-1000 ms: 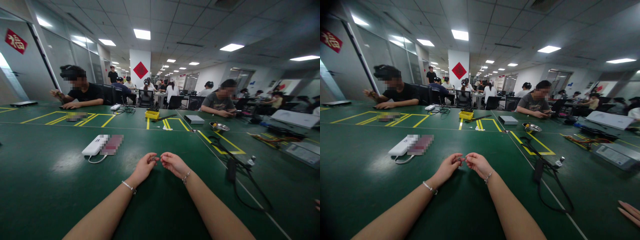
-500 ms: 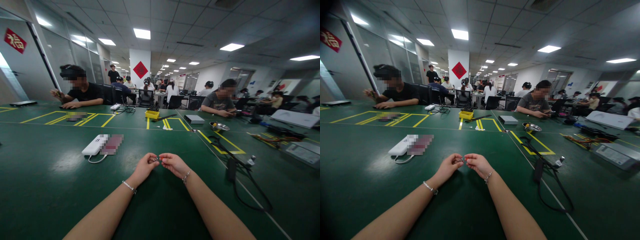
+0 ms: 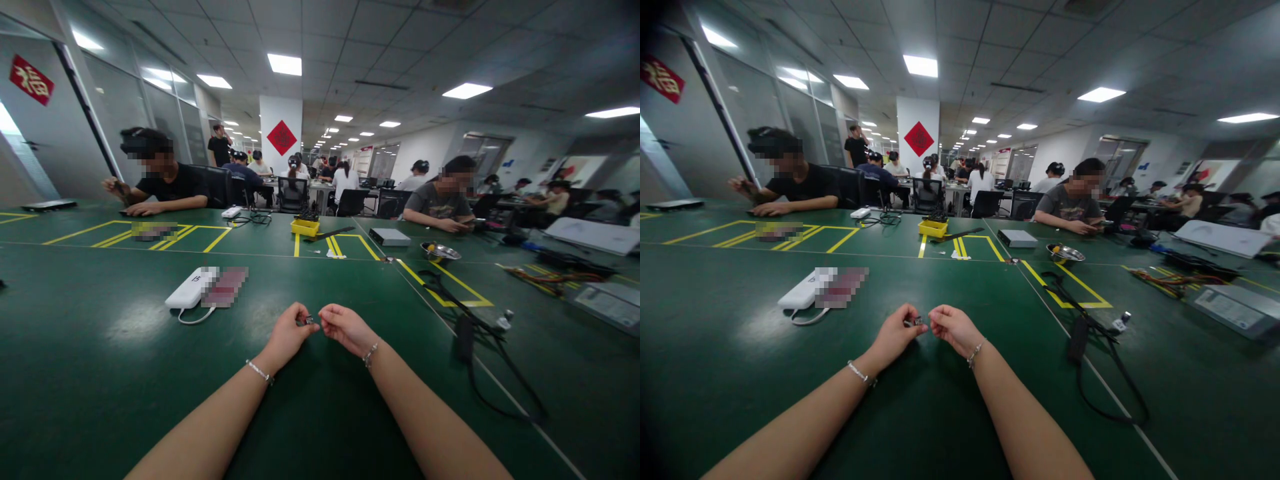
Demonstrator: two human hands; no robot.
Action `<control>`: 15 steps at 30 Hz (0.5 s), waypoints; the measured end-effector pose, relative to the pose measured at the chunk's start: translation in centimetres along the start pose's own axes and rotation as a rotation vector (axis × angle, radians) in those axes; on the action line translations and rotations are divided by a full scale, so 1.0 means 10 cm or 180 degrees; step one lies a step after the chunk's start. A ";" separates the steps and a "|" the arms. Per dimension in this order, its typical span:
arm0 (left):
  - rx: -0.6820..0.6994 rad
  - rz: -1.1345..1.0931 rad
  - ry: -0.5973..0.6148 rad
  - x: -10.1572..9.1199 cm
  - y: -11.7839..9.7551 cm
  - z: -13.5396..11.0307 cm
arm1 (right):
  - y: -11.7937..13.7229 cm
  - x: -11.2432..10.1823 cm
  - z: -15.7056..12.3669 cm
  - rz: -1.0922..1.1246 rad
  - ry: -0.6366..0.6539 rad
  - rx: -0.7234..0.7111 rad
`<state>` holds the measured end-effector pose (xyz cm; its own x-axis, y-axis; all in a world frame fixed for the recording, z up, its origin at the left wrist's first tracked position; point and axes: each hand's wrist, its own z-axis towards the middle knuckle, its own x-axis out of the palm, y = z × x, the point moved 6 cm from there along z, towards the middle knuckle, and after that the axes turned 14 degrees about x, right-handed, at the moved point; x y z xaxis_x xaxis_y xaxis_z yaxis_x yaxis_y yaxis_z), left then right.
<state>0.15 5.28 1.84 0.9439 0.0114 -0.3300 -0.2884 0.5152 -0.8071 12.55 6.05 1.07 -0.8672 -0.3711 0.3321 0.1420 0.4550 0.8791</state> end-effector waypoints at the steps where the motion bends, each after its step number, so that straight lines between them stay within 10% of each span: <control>1: 0.0017 0.0015 0.0010 0.00 -0.01 0.00 | -0.01 -0.01 0.01 0.0007 0.0019 0.0006; 15: -0.0021 -0.0624 0.0051 0.07 0.12 0.01 | -0.04 -0.11 0.06 0.0033 -0.0167 -0.0018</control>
<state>0.51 5.96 0.68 0.9794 -0.1023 -0.1738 -0.1003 0.5005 -0.8599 13.18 6.75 0.20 -0.8894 -0.3234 0.3230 0.1537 0.4540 0.8777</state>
